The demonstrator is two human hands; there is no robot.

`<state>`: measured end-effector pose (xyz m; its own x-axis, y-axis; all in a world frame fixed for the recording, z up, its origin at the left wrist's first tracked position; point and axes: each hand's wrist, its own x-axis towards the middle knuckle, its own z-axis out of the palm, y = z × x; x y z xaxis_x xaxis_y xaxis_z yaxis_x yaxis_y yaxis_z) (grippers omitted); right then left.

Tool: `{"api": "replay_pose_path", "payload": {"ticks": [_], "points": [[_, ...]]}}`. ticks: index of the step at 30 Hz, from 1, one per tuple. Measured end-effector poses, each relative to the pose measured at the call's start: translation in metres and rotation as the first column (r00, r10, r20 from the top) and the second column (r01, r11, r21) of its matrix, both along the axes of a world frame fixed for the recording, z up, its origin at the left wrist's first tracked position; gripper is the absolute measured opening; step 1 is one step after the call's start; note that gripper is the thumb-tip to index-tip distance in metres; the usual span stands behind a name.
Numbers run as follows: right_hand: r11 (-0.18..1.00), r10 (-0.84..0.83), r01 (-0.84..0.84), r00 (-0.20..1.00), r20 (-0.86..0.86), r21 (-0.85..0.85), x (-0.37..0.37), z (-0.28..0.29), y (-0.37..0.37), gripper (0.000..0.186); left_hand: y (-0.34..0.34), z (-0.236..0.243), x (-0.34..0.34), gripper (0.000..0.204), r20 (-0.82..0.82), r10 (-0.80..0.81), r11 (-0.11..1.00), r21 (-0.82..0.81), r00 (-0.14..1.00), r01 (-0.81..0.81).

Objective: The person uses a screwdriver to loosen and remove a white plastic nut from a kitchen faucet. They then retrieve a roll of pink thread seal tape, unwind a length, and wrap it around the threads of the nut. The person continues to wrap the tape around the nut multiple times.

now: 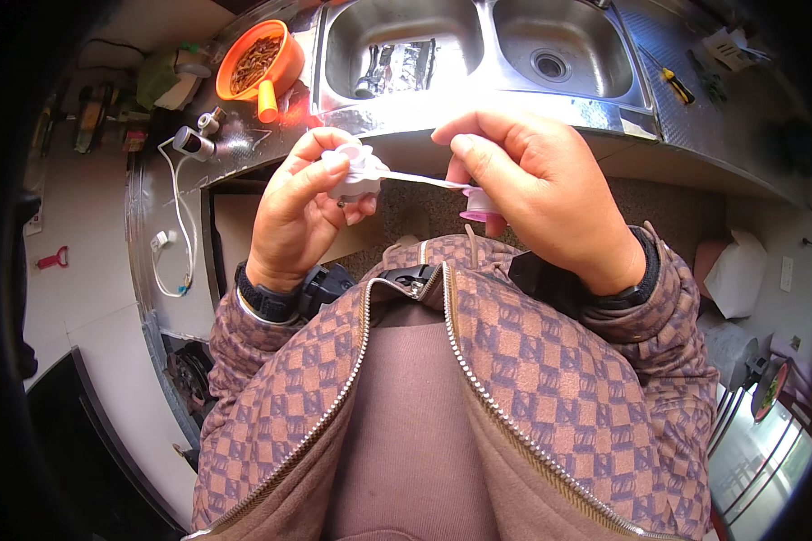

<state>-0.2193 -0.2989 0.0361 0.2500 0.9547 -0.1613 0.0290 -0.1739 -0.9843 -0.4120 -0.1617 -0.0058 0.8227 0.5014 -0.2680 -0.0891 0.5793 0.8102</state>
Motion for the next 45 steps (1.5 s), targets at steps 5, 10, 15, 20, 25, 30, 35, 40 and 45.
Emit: {"api": "replay_pose_path", "payload": {"ticks": [5, 10, 15, 20, 25, 30, 35, 40, 45], "points": [[0.999, -0.011, 0.014, 0.997, -0.074, 0.044, 0.004, 0.001, 0.001, 0.02, 0.002, 0.0, -0.001, 0.024, 0.0, 0.037, 0.999, -0.001, 0.999, -0.037], [0.991, 0.03, -0.029, 0.999, -0.01, 0.133, 0.008, -0.001, 0.001, 0.025, 0.005, 0.0, 0.0, 0.027, 0.015, 0.048, 0.999, -0.009, 0.999, -0.047], [0.992, 0.068, -0.066, 0.998, -0.008, 0.11, 0.013, -0.004, 0.003, 0.03, 0.009, 0.0, 0.001, 0.026, 0.006, 0.003, 0.999, 0.035, 1.0, -0.003], [0.993, 0.1, -0.103, 0.993, 0.067, 0.05, 0.013, -0.005, 0.002, 0.03, 0.009, 0.002, 0.001, 0.026, -0.003, -0.007, 0.997, 0.071, 1.0, 0.007], [0.991, 0.132, -0.136, 0.964, 0.229, 0.0, 0.012, -0.008, 0.002, 0.029, 0.01, 0.004, 0.002, 0.025, -0.006, -0.005, 0.997, 0.082, 1.0, 0.005], [0.965, 0.1, -0.213, 0.837, 0.539, 0.152, 0.008, -0.014, 0.006, 0.016, 0.009, 0.004, 0.002, 0.026, -0.006, -0.005, 0.996, 0.087, 1.0, 0.006], [0.96, 0.037, -0.188, 0.816, 0.576, 0.205, 0.008, -0.013, 0.007, 0.008, 0.011, 0.003, 0.002, 0.032, 0.03, -0.076, 0.996, 0.057, 0.997, 0.074], [0.962, 0.04, -0.188, 0.815, 0.578, 0.198, 0.01, -0.009, 0.007, 0.006, 0.008, 0.001, 0.002, 0.044, 0.085, -0.115, 0.993, -0.028, 0.99, 0.118], [0.943, 0.005, -0.212, 0.778, 0.628, 0.255, 0.011, -0.009, 0.009, 0.006, 0.008, -0.001, 0.003, 0.035, 0.195, -0.135, 0.972, -0.164, 0.971, 0.168]]}}
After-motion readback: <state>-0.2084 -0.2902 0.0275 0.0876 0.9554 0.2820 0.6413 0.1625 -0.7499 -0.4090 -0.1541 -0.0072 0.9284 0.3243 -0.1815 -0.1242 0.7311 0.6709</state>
